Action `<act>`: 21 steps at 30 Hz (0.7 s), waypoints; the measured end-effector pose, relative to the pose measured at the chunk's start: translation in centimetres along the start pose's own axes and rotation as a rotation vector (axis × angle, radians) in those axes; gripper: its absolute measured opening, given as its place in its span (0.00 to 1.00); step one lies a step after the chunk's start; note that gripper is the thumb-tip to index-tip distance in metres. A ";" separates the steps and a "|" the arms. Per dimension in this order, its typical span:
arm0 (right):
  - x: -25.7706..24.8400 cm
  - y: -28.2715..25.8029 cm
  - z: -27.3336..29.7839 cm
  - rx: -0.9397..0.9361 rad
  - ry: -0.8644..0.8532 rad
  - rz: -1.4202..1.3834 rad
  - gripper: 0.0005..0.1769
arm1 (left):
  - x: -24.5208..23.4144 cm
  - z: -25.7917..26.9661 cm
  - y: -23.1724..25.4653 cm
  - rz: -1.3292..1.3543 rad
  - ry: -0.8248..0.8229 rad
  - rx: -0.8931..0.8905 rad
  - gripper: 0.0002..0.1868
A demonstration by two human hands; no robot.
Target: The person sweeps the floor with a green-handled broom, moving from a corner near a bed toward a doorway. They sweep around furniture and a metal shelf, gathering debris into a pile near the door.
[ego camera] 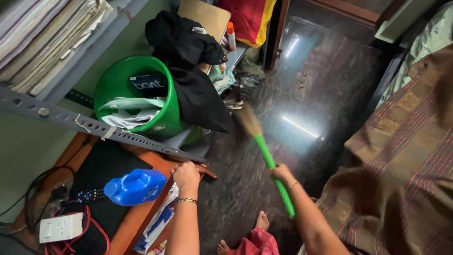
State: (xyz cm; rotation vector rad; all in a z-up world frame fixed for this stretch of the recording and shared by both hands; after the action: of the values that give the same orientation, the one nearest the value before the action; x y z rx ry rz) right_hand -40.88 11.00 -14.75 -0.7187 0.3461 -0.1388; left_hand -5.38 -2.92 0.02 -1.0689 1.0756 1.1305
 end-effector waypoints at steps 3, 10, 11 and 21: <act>-2.7 0.4 0.2 -0.010 0.079 -0.142 0.25 | -1.4 0.1 0.3 -0.003 -0.008 -0.008 0.16; -3.2 7.3 7.5 0.047 -0.012 0.059 0.40 | -4.8 -0.6 4.2 0.020 -0.082 -0.138 0.22; -3.0 8.1 8.3 0.066 -0.036 0.157 0.41 | -5.0 -0.9 5.4 0.032 -0.060 -0.108 0.22; 3.1 6.0 -0.2 -0.150 -0.185 0.531 0.33 | 2.5 -1.9 12.8 0.145 -0.192 -0.008 0.23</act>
State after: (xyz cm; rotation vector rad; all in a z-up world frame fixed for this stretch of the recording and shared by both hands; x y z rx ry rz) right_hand -38.00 14.60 -19.72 -0.7584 0.3615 0.4577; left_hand -17.94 -3.01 -3.83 -0.8797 1.0080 1.3262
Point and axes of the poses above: each hand's wrist, its own z-axis away from the middle knuckle, its own x-axis out of the palm, y = z × x, the point moved 3 cm from there along -z, towards the middle knuckle, and after that the axes turned 3 degrees about y, right-handed, at the moved point
